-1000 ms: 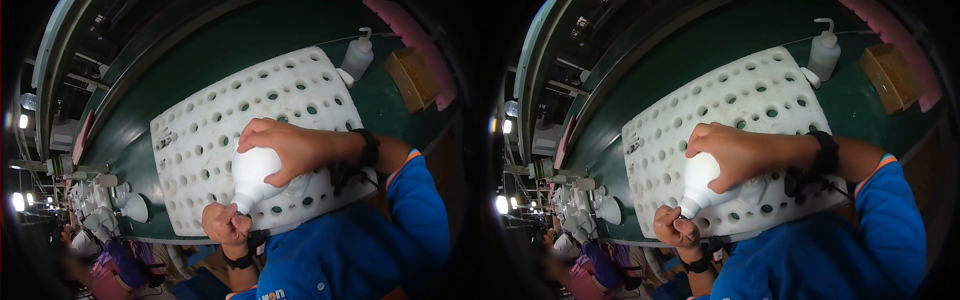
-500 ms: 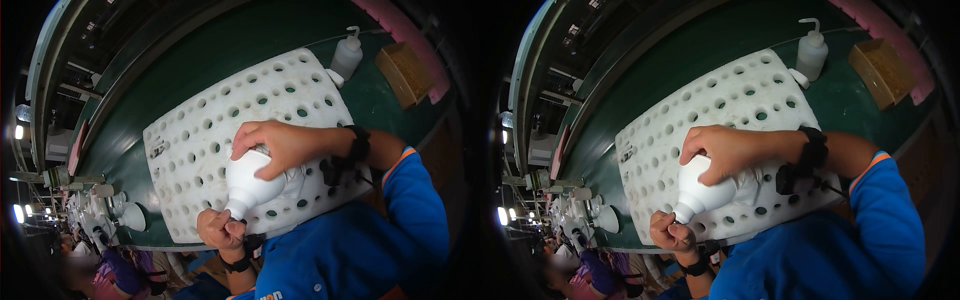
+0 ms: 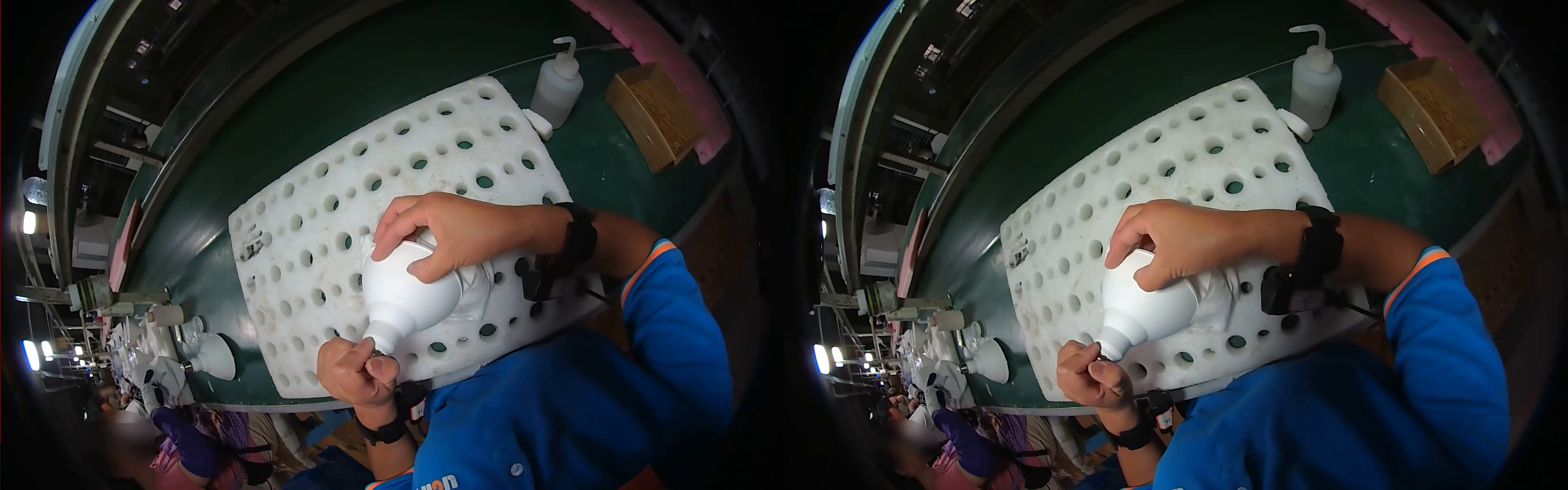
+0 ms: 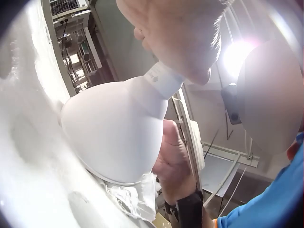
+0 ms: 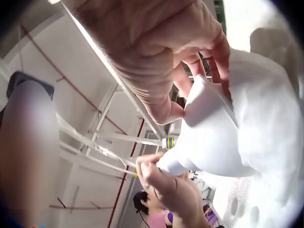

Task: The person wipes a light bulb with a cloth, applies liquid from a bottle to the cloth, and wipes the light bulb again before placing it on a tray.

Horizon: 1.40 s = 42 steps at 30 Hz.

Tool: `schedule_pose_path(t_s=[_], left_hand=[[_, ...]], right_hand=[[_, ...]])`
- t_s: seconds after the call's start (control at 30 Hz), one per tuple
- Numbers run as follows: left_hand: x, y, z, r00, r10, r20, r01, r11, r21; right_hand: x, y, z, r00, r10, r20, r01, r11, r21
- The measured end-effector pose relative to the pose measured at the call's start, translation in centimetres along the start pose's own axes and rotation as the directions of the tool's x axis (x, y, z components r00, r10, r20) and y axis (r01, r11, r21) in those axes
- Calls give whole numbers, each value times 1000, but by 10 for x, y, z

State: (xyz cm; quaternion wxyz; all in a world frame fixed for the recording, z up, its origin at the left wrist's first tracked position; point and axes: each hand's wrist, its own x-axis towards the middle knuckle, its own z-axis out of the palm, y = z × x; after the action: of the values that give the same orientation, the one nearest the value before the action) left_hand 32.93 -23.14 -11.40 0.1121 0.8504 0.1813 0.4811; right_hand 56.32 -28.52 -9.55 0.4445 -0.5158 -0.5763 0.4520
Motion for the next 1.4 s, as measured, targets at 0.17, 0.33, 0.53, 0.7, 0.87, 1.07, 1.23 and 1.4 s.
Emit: schedule_pose_path(t_s=[0.17, 0.33, 0.53, 0.7, 0.87, 1.07, 1.23, 1.4], left_hand=[[-5, -3, -2, 996, -17, -84, 17, 1000, 2], [-21, -14, -17, 959, -104, -265, 128, 989, 74], [-27, -26, -25, 963, -107, -247, 154, 971, 182], [-27, -26, -24, 952, -176, -250, 212, 969, 125], [-27, -25, -22, 925, -240, -294, 298, 939, 171], [-21, -27, -24, 936, -149, -319, 223, 952, 210], [-22, -19, -22, 930, -202, -306, 278, 933, 228], [-28, -25, -24, 920, -202, -337, 253, 961, 115]], right_hand=[[-6, -11, 0, 998, 43, -39, -35, 980, 194], [2, 5, -11, 964, -251, -86, 179, 854, -489], [18, 23, 15, 966, -156, 204, 244, 808, -537], [52, -13, 15, 866, -443, -231, 355, 871, -339], [5, -4, 59, 687, -674, 271, 713, 555, -429], [-57, 14, 19, 931, -297, 212, 365, 729, -579], [-70, -19, 7, 983, -81, 166, 166, 776, -608], [-88, -31, -8, 987, -58, 149, 133, 816, -562]])
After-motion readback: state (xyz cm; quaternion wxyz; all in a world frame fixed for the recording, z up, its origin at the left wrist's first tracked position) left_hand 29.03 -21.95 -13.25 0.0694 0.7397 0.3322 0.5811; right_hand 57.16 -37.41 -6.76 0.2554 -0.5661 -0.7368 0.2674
